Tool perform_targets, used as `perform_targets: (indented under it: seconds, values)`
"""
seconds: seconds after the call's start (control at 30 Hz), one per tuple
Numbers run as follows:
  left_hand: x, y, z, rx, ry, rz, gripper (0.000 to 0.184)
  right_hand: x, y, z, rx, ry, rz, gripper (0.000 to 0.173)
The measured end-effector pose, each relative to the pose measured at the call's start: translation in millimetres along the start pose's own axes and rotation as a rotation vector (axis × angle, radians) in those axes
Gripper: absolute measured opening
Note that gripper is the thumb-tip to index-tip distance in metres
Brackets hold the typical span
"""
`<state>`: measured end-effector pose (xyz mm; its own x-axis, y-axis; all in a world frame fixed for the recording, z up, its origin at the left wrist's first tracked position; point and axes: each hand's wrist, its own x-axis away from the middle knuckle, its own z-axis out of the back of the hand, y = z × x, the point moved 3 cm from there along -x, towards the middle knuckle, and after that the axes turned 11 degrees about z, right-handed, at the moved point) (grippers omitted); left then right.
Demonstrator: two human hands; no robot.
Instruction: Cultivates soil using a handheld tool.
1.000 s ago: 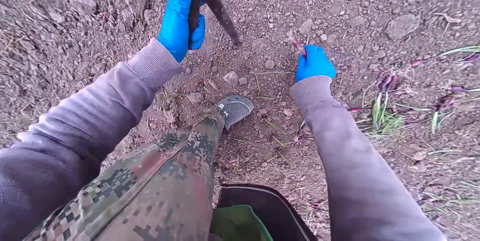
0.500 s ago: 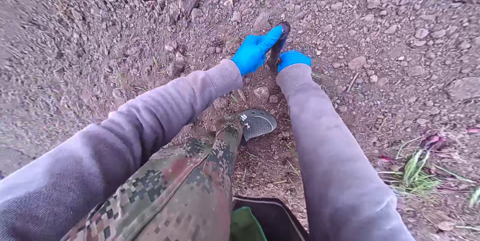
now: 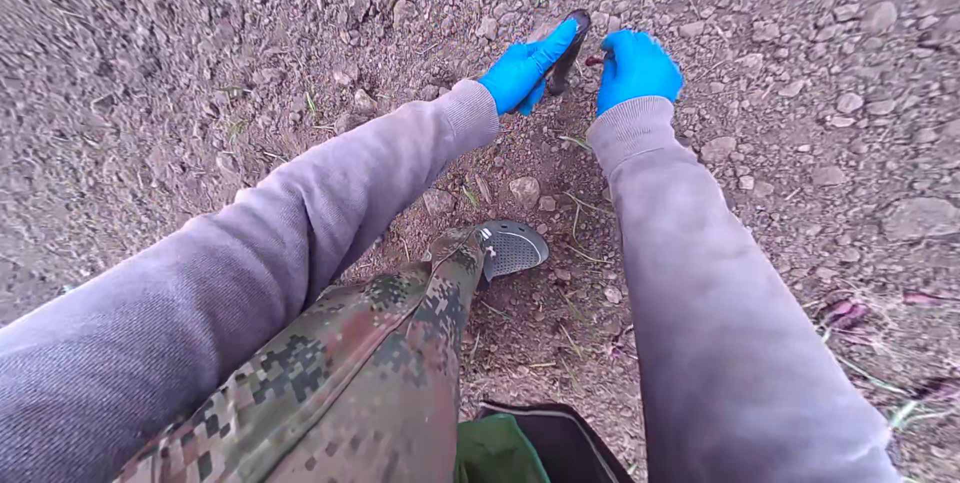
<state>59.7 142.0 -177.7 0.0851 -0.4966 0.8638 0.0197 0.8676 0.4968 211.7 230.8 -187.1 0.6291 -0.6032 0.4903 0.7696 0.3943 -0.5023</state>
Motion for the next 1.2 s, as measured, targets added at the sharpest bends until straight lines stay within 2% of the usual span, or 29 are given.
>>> perform_targets:
  seconds: [0.07,0.2,0.27,0.3,0.37,0.43,0.5,0.57,0.63,0.7,0.77,0.83,0.9,0.97,1.0,1.07,1.13,1.2]
  values:
    - [6.2,-3.4,3.8,0.004,-0.025,-0.046,0.061,-19.3,-4.0,-15.2,0.026,-0.051,0.043,0.043]
    - [44.6,16.8,19.1,0.157,0.048,-0.197,0.053,-48.3,-7.8,-69.8,0.011,-0.255,-0.027,0.040]
    - [56.0,20.1,24.1,0.239,0.077,-0.245,0.052,-47.6,-10.7,-79.8,0.000,-0.185,-0.030,0.046]
    - [53.8,12.3,21.9,0.238,0.076,-0.256,0.051,-40.0,-3.8,-78.1,-0.003,-0.133,-0.009,0.052]
    - [37.2,-15.8,15.8,0.153,0.070,-0.239,0.054,-14.5,25.1,-60.9,-0.014,0.003,0.006,0.053]
    - [19.8,-39.8,7.9,0.090,0.093,-0.225,0.056,29.8,68.4,-30.9,0.004,0.096,-0.090,0.050]
    - [15.0,-45.5,4.6,0.124,0.139,-0.227,0.055,88.9,119.0,0.2,0.031,0.117,-0.221,0.048]
    - [13.6,-48.4,7.2,0.192,0.172,-0.219,0.056,164.4,166.1,18.1,0.052,0.084,-0.349,0.047]
    - [7.9,-53.7,-2.4,0.252,0.196,-0.158,0.056,258.6,198.8,24.5,0.030,-0.032,-0.504,0.048]
    - [8.1,-52.9,-13.0,0.315,0.227,-0.114,0.060,341.7,200.3,17.0,-0.018,-0.157,-0.611,0.050]
    - [8.1,-50.9,-15.0,0.325,0.256,-0.139,0.059,396.6,183.4,-13.1,-0.099,-0.274,-0.610,0.059]
    - [10.5,-54.9,-16.8,0.352,0.330,-0.186,0.040,427.2,153.7,-64.7,-0.169,-0.424,-0.552,0.080]
    - [9.1,-54.0,-22.9,0.360,0.381,-0.171,0.023,435.6,129.0,-118.8,-0.208,-0.552,-0.541,0.091]
    - [6.4,-58.4,-25.2,0.373,0.399,-0.138,0.009,429.3,121.8,-151.5,-0.218,-0.587,-0.647,0.077]
    - [4.7,-58.9,-23.7,0.363,0.404,-0.127,0.009,415.9,122.4,-153.3,-0.233,-0.607,-0.713,0.068]
    - [3.6,-57.8,-28.2,0.317,0.399,-0.090,0.013,399.0,124.9,-146.1,-0.282,-0.643,-0.780,0.055]
    - [2.6,-53.4,-33.8,0.259,0.396,-0.055,0.013,391.1,131.0,-117.2,-0.328,-0.699,-0.788,0.053]
    - [7.5,-54.0,-37.9,0.193,0.412,-0.004,0.019,407.7,144.0,-83.6,-0.330,-0.631,-0.821,0.048]
